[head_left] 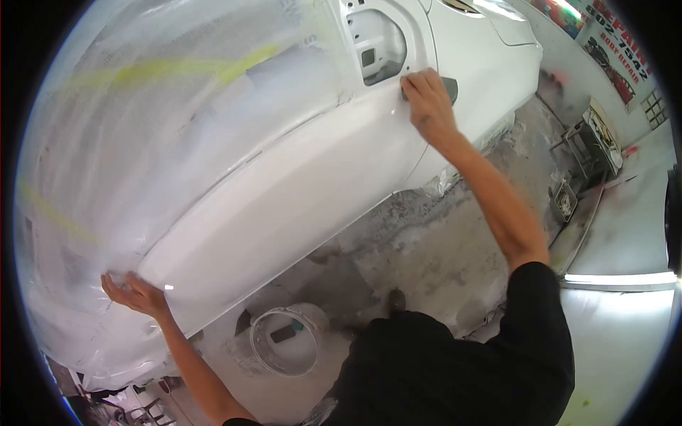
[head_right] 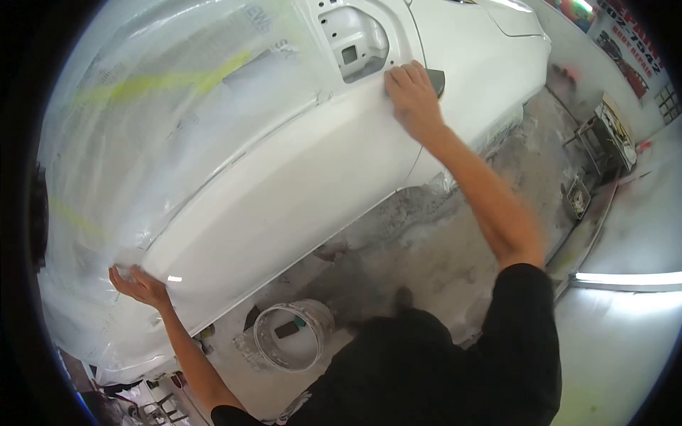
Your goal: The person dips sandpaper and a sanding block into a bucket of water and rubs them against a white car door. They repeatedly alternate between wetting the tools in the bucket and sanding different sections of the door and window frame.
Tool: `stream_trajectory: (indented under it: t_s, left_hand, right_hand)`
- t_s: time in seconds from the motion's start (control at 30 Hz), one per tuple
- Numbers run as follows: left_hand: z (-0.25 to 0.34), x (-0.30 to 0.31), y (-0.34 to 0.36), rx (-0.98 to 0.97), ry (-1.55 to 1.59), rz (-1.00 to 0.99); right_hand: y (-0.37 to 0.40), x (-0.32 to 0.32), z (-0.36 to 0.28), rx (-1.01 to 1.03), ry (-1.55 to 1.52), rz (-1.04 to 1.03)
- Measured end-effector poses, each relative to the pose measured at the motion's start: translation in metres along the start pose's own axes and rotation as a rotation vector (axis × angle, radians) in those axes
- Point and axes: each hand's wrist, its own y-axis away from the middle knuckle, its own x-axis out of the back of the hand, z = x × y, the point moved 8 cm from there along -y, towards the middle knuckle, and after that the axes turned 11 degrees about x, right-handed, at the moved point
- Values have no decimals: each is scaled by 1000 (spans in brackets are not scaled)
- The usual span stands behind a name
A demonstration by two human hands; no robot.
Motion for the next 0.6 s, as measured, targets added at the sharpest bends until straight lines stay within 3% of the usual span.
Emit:
stream_trajectory:
  t_s: [0.07,0.1,0.13,0.2,0.3,0.43,0.47,0.53,0.6]
  left_hand:
    - [-6,2,-1,-69,-77,17]
    - [-6,0,0,-103,-112,31]
    - [-7,1,2,-95,-114,22]
    - [-6,-2,0,-82,-115,23]
    - [-7,-3,0,2,-47,8]
    - [-6,0,-2,-65,-134,17]
    - [-7,-1,-2,-66,-130,29]
    - [-8,1,-2,-82,-134,13]
    - [-10,-1,0,-59,-128,28]
  right_hand:
    - [9,-37,-12,-434,-291,-158]
    - [-13,-3,-60,-117,-315,139]
    - [-17,-2,-67,-5,-167,76]
    - [-14,7,-46,206,-155,-43]
    - [1,16,12,291,86,-72]
    - [19,-26,-1,-97,-116,112]
    - [3,-21,-33,-241,-118,55]
    - [-15,3,-57,45,-157,153]
    - [-12,1,-28,125,-125,68]
